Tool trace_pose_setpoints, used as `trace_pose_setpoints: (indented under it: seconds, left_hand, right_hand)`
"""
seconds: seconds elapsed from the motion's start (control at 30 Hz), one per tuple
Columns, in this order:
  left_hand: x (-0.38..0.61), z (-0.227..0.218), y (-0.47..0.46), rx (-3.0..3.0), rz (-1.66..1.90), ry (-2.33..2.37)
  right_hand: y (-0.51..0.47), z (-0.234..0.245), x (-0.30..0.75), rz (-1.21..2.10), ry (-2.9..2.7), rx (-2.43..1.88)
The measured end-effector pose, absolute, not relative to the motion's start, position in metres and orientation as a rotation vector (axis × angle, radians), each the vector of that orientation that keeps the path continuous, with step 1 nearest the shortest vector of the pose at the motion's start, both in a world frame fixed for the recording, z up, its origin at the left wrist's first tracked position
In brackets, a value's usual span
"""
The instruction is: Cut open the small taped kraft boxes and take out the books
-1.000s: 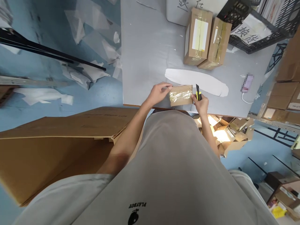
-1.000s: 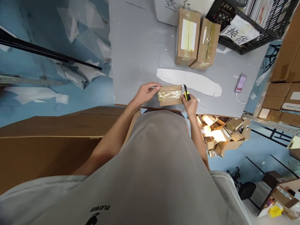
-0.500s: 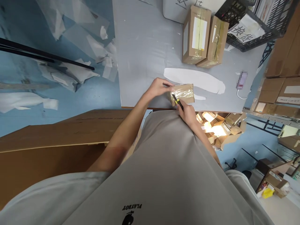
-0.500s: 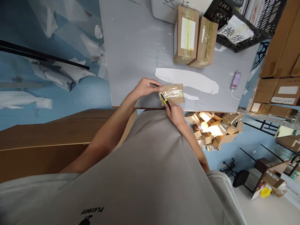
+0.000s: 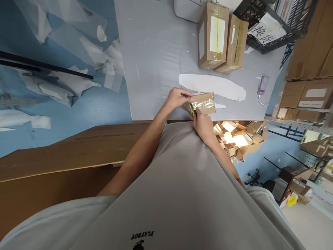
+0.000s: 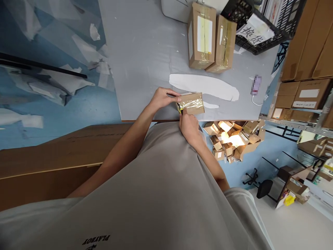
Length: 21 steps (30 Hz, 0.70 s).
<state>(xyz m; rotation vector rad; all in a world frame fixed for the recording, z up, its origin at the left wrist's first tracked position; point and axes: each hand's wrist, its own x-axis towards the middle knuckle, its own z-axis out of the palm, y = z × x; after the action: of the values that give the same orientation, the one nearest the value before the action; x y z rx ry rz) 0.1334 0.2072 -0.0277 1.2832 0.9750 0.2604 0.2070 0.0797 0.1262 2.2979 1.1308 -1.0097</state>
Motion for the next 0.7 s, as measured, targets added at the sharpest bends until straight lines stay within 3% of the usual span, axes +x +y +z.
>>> trace_pose_setpoints:
  seconds: [0.7]
  left_hand:
    - [0.132, -0.044, 0.168, 1.315, 0.466, 1.029]
  right_hand:
    - [0.058, 0.133, 0.207, -1.010, 1.119, 2.093]
